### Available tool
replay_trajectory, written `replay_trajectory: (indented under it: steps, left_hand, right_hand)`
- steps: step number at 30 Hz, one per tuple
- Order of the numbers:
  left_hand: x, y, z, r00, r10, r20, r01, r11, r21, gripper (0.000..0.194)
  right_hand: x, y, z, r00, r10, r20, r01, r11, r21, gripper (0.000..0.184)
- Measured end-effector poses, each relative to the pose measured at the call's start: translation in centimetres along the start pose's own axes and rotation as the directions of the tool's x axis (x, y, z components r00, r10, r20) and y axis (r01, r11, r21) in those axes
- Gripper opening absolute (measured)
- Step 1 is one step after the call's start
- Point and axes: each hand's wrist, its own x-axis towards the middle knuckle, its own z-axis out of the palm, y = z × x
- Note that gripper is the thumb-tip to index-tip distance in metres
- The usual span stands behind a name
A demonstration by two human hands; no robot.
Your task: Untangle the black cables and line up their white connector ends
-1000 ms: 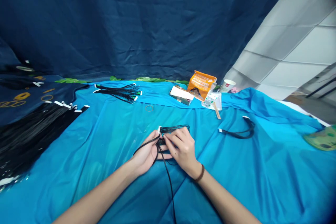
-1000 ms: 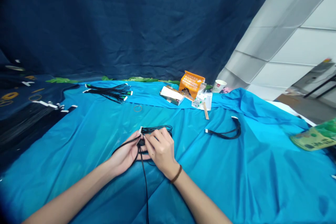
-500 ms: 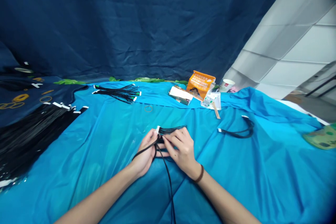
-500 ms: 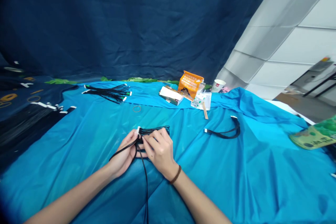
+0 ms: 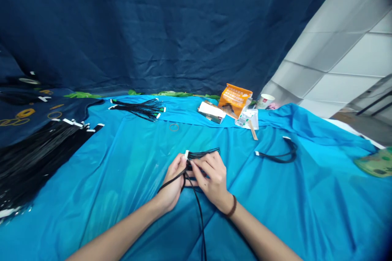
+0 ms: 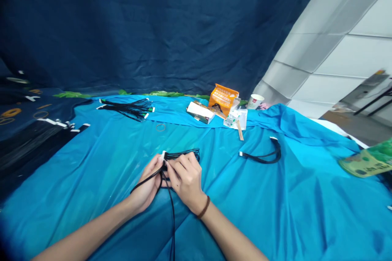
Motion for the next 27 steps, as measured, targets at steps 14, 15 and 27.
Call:
replay_trajectory:
  steps: [14,15,27]
  left_hand:
    - [2.5,0.7,-2.8,0.982,-0.184,0.054,0.191,0.944,-0.269,0.005]
    - [2.6,1.0,-3.1,0.981,-0.189,0.047,0.194,0.942,-0.273,0.003]
    - [2.2,1.8,-3.4,0.947,-0.312,0.078,0.322,0.912,-0.255,0.004]
  right_hand:
    - [0.4,1.6,-0.8,0.961,-0.240,0.139,0.258,0.956,-0.138,0.024]
    - [0.4,1.6,-0.9,0.934,-0.304,0.186,0.332,0.932,-0.145,0.025]
    - [0.1,1.6,-0.1,0.747,-0.549,0.376,0.607,0.793,-0.048,0.019]
